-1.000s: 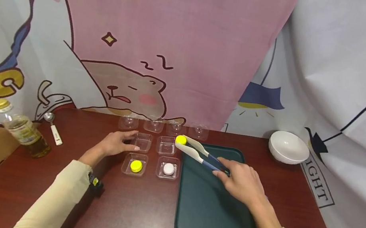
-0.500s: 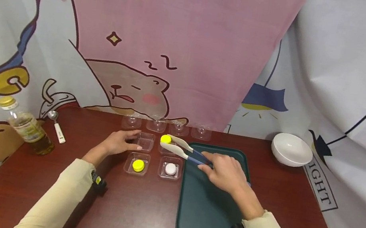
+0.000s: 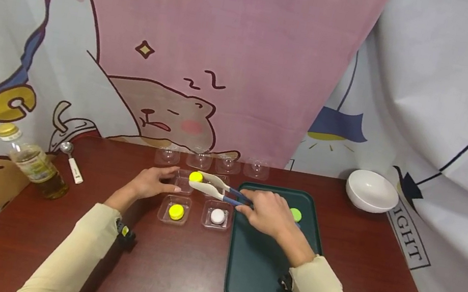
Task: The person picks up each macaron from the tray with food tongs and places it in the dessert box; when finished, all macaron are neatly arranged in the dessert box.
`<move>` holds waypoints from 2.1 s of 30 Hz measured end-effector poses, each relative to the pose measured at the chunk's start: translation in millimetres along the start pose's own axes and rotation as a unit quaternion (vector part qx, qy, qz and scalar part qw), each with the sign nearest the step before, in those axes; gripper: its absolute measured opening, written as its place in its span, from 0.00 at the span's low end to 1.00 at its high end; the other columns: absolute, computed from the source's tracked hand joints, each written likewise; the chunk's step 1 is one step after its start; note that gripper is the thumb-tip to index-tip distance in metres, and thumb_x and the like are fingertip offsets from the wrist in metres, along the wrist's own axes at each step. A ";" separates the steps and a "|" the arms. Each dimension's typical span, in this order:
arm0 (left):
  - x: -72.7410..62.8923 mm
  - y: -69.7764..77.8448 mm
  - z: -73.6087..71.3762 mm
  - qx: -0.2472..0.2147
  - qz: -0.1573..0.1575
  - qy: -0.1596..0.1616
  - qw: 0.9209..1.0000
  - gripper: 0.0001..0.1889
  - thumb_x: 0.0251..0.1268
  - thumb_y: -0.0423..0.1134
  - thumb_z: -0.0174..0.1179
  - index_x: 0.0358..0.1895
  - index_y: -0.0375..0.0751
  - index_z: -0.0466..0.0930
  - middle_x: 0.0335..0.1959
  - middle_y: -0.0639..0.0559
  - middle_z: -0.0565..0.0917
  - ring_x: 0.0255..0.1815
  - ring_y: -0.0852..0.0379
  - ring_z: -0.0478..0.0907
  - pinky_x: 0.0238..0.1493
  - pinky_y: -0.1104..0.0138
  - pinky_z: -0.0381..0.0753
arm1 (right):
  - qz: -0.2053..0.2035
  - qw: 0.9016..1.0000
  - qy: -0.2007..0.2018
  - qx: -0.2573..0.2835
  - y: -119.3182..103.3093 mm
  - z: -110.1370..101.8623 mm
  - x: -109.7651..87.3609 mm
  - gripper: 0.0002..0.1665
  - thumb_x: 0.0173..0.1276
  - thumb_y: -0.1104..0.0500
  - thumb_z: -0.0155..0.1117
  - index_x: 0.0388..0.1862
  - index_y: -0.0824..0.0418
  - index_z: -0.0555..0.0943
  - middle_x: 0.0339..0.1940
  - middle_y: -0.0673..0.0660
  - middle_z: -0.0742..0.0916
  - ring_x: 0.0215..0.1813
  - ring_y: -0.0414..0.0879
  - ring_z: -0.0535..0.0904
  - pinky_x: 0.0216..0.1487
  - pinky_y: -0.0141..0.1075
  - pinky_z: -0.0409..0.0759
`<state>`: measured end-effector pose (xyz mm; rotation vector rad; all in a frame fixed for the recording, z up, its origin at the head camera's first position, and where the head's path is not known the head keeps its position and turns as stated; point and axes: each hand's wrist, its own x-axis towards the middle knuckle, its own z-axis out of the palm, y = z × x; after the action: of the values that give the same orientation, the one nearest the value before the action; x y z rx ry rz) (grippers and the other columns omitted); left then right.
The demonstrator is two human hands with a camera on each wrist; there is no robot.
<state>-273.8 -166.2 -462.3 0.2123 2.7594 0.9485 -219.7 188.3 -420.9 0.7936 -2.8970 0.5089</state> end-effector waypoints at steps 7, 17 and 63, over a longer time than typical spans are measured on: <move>0.0 0.1 -0.4 0.000 -0.002 -0.001 1.000 0.41 0.63 0.54 0.69 0.78 0.53 0.64 0.69 0.45 0.79 0.77 0.38 0.65 0.77 0.42 0.60 | -0.008 1.000 -0.017 0.000 -6.7 4.6 9.3 0.25 0.70 0.45 0.68 0.62 0.53 0.84 0.19 0.42 0.77 0.18 0.36 0.64 0.20 0.32 0.62; 0.1 -0.4 -1.4 -0.001 -0.001 -0.002 1.000 0.41 0.62 0.55 0.70 0.78 0.52 0.65 0.68 0.45 0.79 0.78 0.37 0.63 0.77 0.42 0.59 | 0.003 0.999 -0.033 -0.004 -11.6 8.6 20.2 0.26 0.71 0.44 0.67 0.64 0.54 0.83 0.15 0.43 0.73 0.16 0.37 0.62 0.19 0.32 0.59; 1.7 -1.4 -1.4 -0.002 0.007 -0.003 1.000 0.41 0.62 0.54 0.70 0.78 0.52 0.65 0.69 0.45 0.79 0.78 0.36 0.62 0.78 0.43 0.59 | -0.002 0.998 -0.050 -0.038 -20.9 16.5 43.2 0.27 0.69 0.44 0.69 0.65 0.51 0.82 0.36 0.51 0.90 0.19 0.39 0.67 0.16 0.34 0.60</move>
<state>-275.8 -167.7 -462.3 0.2341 2.7541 0.9547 -246.2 145.1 -422.6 0.8376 -2.9845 0.3666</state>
